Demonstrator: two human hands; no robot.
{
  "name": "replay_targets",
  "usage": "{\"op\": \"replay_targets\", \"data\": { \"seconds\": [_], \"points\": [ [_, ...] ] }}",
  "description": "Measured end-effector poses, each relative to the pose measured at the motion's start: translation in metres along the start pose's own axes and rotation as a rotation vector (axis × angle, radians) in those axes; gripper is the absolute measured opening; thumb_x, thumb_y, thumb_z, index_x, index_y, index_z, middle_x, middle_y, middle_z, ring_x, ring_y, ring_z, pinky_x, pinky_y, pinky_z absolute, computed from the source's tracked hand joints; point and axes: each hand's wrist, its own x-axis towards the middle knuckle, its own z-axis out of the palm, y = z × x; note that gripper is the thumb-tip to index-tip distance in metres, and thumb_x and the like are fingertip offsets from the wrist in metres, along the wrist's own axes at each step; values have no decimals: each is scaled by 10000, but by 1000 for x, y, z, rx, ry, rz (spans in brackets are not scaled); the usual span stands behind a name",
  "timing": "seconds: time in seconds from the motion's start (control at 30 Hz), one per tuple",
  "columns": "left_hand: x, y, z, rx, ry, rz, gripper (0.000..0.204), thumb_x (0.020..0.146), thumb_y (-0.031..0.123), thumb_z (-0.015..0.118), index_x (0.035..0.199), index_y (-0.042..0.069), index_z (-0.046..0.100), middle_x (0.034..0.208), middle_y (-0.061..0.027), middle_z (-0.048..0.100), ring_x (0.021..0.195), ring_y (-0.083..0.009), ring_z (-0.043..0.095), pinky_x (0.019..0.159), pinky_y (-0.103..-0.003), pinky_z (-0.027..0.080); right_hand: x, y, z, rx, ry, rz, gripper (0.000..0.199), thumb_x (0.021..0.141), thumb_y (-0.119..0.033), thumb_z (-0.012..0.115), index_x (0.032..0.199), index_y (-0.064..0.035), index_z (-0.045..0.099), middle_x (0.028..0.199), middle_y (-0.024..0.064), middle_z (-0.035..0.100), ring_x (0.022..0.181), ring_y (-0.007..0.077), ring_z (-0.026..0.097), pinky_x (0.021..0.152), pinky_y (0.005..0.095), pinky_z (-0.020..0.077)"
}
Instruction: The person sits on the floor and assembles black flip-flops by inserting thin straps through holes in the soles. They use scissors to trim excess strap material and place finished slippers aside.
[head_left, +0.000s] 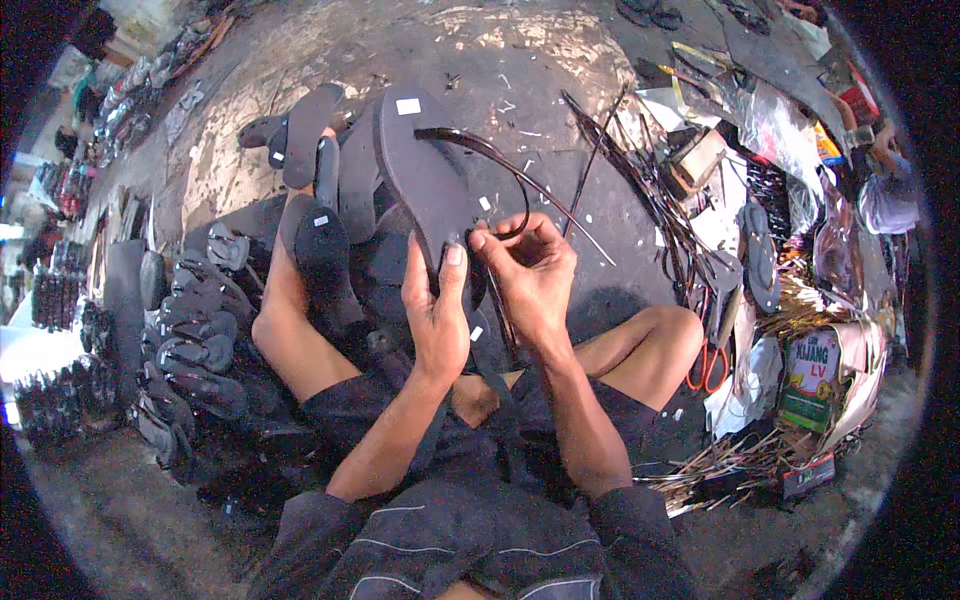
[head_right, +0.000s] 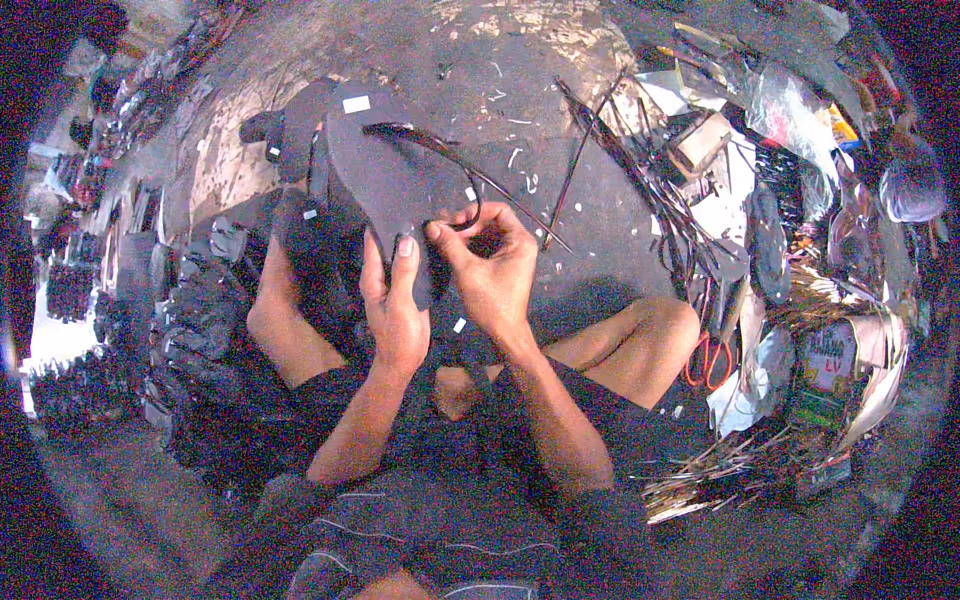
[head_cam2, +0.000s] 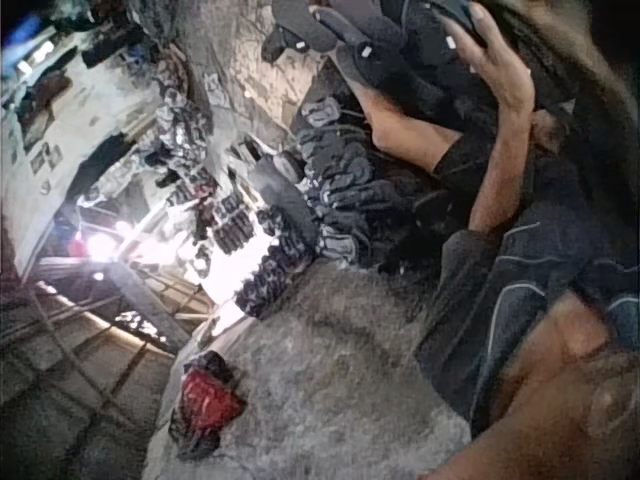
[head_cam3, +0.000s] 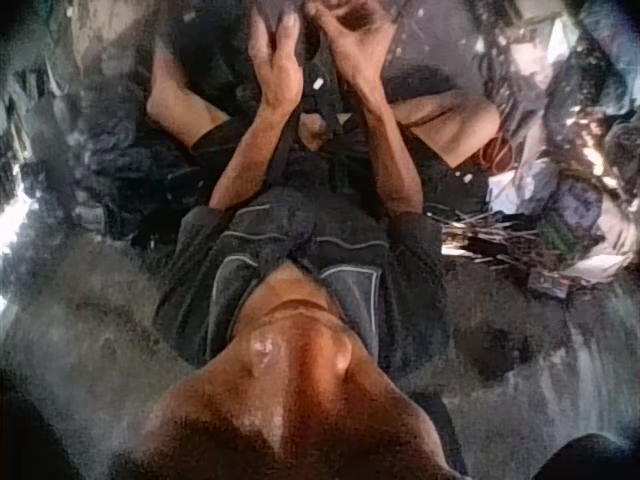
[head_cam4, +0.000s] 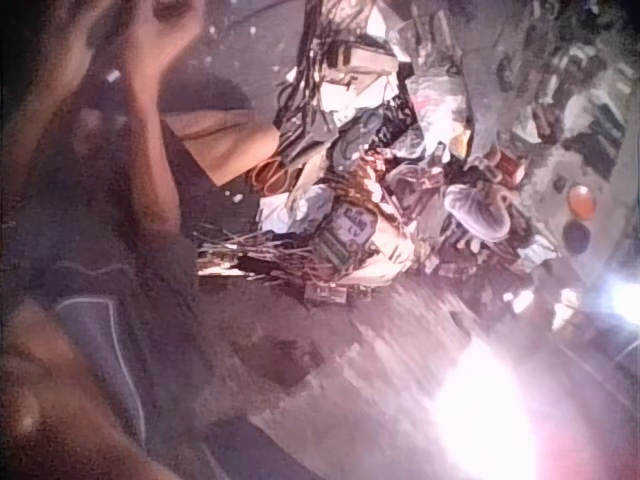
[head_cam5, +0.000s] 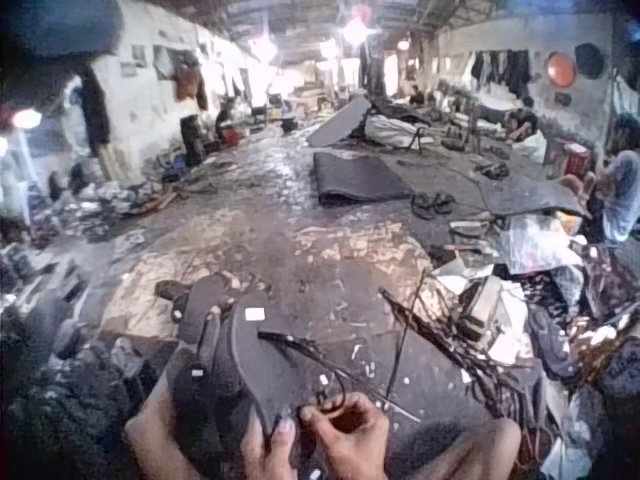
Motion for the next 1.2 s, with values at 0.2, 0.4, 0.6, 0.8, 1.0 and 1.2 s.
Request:
{"op": "replay_targets", "data": {
  "seconds": [0.2, 0.4, 0.6, 0.8, 1.0, 1.2],
  "points": [
    [-4, 3, 7, 42, 8, -26, 475, 1088, 208, 591, 1493, -12, 476, 1345, -113, 620, 1200, -202, 584, 1044, -351, 471, -10, 0, 4, -280, 90, -193, 212, 885, -13, 823, 964, -21, 627, 940, 62, 750, 843, 113, 702, 772, 285, 576],
    [4, 4, 10, 133, 18, 15, 435, 1095, 202, 573, 1464, -18, 505, 1327, -117, 631, 1188, -195, 584, 1052, -354, 460, -12, 2, 11, -273, 153, -194, 218, 880, -32, 830, 976, -16, 635, 924, 77, 759, 814, 116, 701, 744, 289, 581],
    [10, 10, 11, 142, -30, 15, 441, 1090, 205, 583, 1458, -30, 516, 1296, -118, 657, 1160, -201, 604, 1037, -340, 467, 4, -13, 1, -343, 68, -114, 209, 870, -41, 854, 956, 7, 669, 922, 91, 776, 828, 137, 726, 764, 298, 602],
    [7, -3, 13, 111, -9, -32, 426, 1088, 196, 594, 1447, -23, 528, 1298, -109, 658, 1143, -187, 613, 1018, -332, 483, 4, 1, -18, -480, -49, -185, 195, 943, -145, 805, 1033, 8, 723, 889, 83, 768, 795, 130, 713, 716, 291, 570],
    [10, -19, 0, -106, -41, -188, 409, 1077, 161, 592, 1460, 40, 514, 1274, -88, 660, 1146, -184, 645, 1020, -347, 514, 7, 4, -31, -455, -76, 6, 203, 948, -167, 812, 1028, -2, 726, 842, 17, 711, 724, 90, 637, 668, 266, 530],
    [18, 3, -27, -651, -251, -631, 441, 1061, 200, 541, 1486, 95, 488, 1301, -138, 685, 1085, -305, 724, 949, -491, 609, -11, -10, -45, 103, -123, 378, 336, 1076, -261, 598, 1318, -34, 652, 883, -4, 714, 681, 84, 622, 609, 237, 502]
  ]
}}
